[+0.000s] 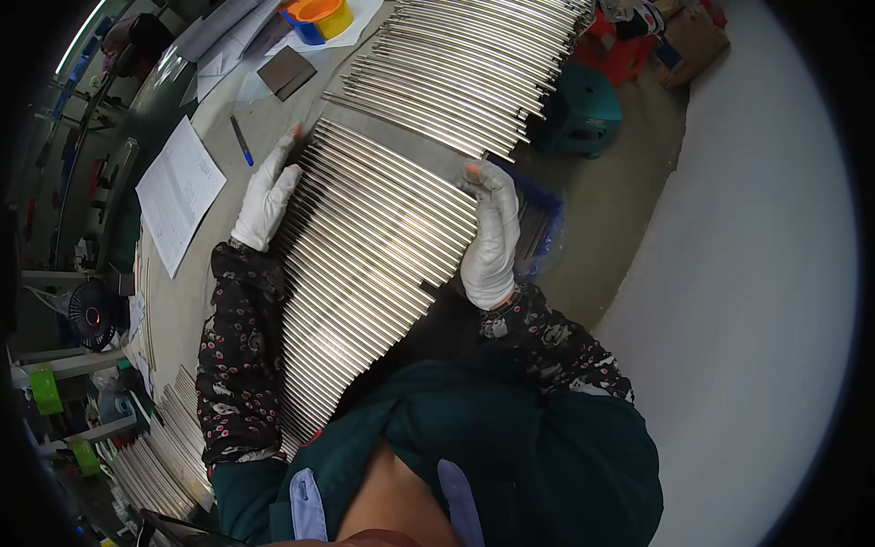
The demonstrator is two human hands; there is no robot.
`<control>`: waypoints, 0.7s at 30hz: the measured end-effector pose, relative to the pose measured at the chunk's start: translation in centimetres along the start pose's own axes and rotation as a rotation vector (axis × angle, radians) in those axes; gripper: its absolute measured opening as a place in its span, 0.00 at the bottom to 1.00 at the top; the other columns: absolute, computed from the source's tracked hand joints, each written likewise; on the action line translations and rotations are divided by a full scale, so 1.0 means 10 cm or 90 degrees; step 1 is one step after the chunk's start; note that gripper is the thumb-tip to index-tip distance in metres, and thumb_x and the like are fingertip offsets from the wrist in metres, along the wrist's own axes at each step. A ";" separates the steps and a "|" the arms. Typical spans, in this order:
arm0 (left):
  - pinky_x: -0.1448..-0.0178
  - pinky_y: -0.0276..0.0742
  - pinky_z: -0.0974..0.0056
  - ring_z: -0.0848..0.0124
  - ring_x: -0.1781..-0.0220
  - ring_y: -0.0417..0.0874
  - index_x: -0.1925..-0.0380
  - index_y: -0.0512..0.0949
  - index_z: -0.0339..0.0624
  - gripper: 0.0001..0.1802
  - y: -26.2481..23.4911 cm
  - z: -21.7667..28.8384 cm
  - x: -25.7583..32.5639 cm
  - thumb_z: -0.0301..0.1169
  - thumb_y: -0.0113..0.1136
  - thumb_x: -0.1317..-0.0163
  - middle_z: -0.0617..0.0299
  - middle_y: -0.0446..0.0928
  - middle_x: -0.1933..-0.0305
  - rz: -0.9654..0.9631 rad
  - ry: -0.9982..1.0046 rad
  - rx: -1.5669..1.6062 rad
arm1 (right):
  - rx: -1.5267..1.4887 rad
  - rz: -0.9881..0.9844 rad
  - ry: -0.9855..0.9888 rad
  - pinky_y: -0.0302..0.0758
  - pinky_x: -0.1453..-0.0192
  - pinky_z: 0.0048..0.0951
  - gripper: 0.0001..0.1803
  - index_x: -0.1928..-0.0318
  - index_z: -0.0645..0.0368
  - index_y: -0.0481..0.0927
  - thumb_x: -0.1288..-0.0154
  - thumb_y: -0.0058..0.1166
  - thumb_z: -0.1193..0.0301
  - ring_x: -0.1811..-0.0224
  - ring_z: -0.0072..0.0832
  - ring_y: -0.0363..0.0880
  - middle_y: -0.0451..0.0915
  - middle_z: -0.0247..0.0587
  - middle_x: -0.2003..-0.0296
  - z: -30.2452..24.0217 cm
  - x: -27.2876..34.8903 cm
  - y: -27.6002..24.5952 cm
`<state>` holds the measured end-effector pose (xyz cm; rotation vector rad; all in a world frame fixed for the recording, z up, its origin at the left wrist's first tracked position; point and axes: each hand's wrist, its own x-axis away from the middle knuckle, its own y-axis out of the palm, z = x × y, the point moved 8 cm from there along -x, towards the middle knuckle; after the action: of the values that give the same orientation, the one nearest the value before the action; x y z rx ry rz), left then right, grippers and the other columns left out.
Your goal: The recorder is inspecting and sanding the ends of thin metal rods at a workbench and logging progress on a sheet.
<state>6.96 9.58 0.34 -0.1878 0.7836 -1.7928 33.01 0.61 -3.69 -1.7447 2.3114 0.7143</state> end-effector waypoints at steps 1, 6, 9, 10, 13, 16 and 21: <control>0.29 0.54 0.64 0.58 0.29 0.61 0.35 0.59 0.38 0.30 -0.11 0.00 0.02 0.41 0.49 0.33 0.49 0.64 0.33 0.038 0.000 -0.059 | -0.060 0.002 -0.004 0.60 0.33 0.34 0.23 0.42 0.66 0.66 0.28 0.36 0.62 0.42 0.31 0.66 0.67 0.43 0.45 -0.02 0.01 0.00; 0.29 0.52 0.64 0.59 0.28 0.59 0.33 0.58 0.41 0.30 -0.09 -0.15 0.19 0.40 0.48 0.32 0.50 0.62 0.31 -0.009 -0.072 -0.068 | -0.096 0.017 0.006 0.56 0.32 0.34 0.25 0.41 0.66 0.65 0.29 0.36 0.60 0.40 0.31 0.63 0.66 0.43 0.43 -0.03 0.03 0.00; 0.29 0.52 0.65 0.60 0.28 0.59 0.33 0.58 0.41 0.29 -0.02 -0.12 0.19 0.37 0.47 0.32 0.52 0.62 0.31 -0.018 -0.040 -0.020 | -0.073 0.033 0.018 0.55 0.31 0.34 0.26 0.40 0.66 0.64 0.29 0.35 0.58 0.39 0.31 0.62 0.65 0.44 0.42 -0.02 0.05 0.02; 0.28 0.52 0.65 0.61 0.28 0.59 0.33 0.58 0.42 0.29 -0.02 -0.12 0.20 0.35 0.47 0.32 0.54 0.62 0.31 -0.017 -0.031 0.001 | -0.069 0.036 0.023 0.54 0.31 0.34 0.27 0.40 0.66 0.64 0.29 0.35 0.58 0.39 0.31 0.62 0.65 0.44 0.42 0.00 0.06 0.05; 0.28 0.51 0.66 0.63 0.28 0.60 0.33 0.58 0.42 0.29 -0.04 -0.13 0.23 0.32 0.48 0.33 0.55 0.62 0.31 -0.014 -0.043 0.018 | -0.053 0.047 0.040 0.53 0.31 0.34 0.28 0.39 0.66 0.63 0.29 0.34 0.56 0.38 0.31 0.61 0.64 0.44 0.41 0.05 0.08 0.11; 0.28 0.51 0.65 0.62 0.28 0.60 0.33 0.58 0.42 0.30 -0.02 -0.04 0.24 0.31 0.48 0.34 0.54 0.62 0.31 -0.016 -0.043 0.024 | -0.027 0.060 0.056 0.52 0.30 0.34 0.29 0.39 0.66 0.63 0.29 0.33 0.55 0.37 0.31 0.60 0.64 0.45 0.40 0.08 0.11 0.14; 0.26 0.47 0.53 0.54 0.27 0.54 0.35 0.60 0.42 0.29 0.18 0.27 0.17 0.39 0.48 0.35 0.51 0.58 0.30 -0.041 0.076 -0.262 | -0.021 0.057 0.042 0.53 0.30 0.35 0.27 0.39 0.65 0.64 0.28 0.34 0.57 0.38 0.32 0.62 0.65 0.45 0.41 0.24 0.16 -0.14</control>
<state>9.05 6.64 0.93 -0.3815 1.2425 -1.6966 33.50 0.09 -6.84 -1.7119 2.4487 0.7236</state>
